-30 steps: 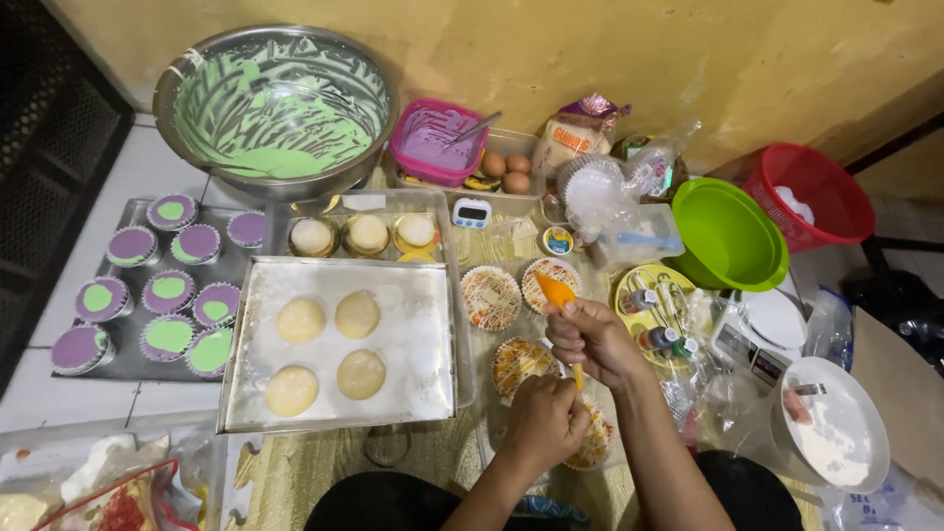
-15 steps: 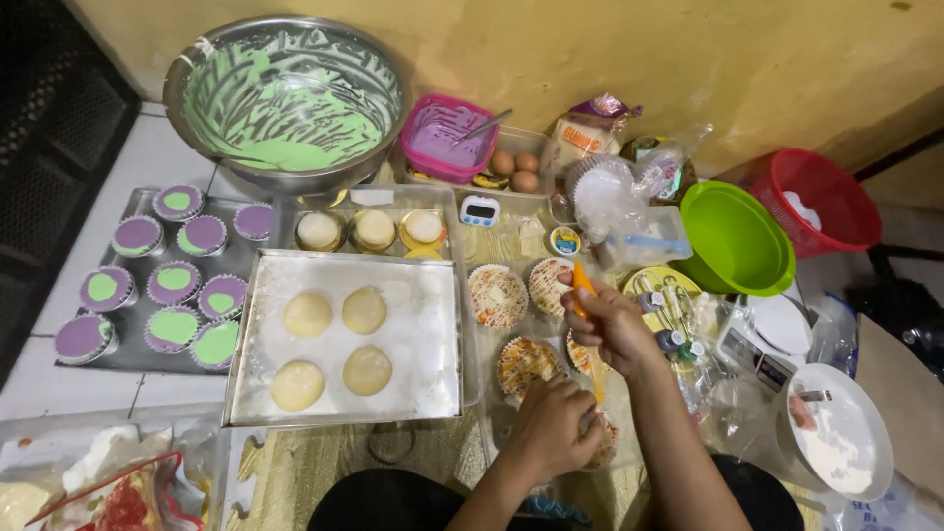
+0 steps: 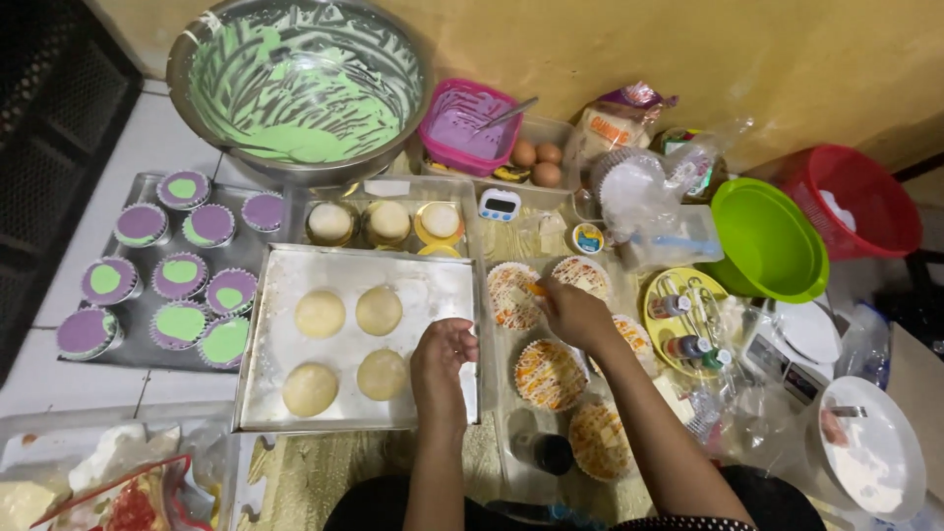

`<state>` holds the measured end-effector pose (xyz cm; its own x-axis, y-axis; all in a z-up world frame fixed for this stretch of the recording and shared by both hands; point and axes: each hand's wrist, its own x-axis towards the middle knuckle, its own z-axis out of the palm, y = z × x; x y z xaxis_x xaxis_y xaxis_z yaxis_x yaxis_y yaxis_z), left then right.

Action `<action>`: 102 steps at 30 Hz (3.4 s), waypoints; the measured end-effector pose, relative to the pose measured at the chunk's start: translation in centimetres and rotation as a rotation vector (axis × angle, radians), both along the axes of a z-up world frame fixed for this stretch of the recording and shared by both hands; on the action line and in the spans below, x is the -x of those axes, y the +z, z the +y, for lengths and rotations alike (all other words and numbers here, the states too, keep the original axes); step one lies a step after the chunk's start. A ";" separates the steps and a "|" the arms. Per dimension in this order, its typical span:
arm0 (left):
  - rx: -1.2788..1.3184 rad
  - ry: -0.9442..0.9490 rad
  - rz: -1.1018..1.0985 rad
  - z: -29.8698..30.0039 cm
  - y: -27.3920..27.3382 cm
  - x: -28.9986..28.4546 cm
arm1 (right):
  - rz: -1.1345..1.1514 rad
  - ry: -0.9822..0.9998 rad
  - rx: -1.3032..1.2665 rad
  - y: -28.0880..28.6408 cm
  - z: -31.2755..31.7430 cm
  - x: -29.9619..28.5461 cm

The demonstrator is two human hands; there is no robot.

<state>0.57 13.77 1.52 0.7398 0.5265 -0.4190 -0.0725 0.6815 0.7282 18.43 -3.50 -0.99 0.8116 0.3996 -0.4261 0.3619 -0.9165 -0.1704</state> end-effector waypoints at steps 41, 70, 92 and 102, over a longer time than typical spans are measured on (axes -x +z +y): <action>0.183 0.018 0.021 0.4 -1.2 -0.6 | -0.119 0.045 0.167 -3.6 3.2 -3.1; 0.137 0.003 0.002 0.3 -1.6 -0.6 | -0.095 0.190 0.104 0.5 3.2 2.2; 0.120 0.006 0.011 0.4 -1.2 -0.6 | -0.016 0.108 0.138 0.4 2.0 2.8; 0.130 0.008 0.018 0.5 -1.4 -0.7 | 0.038 0.144 0.144 1.3 2.1 4.9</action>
<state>1.27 14.22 0.13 0.7275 0.4728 -0.4971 -0.0665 0.7698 0.6348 13.55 -1.39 0.27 0.7330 0.4431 -0.5161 0.4866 -0.8717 -0.0574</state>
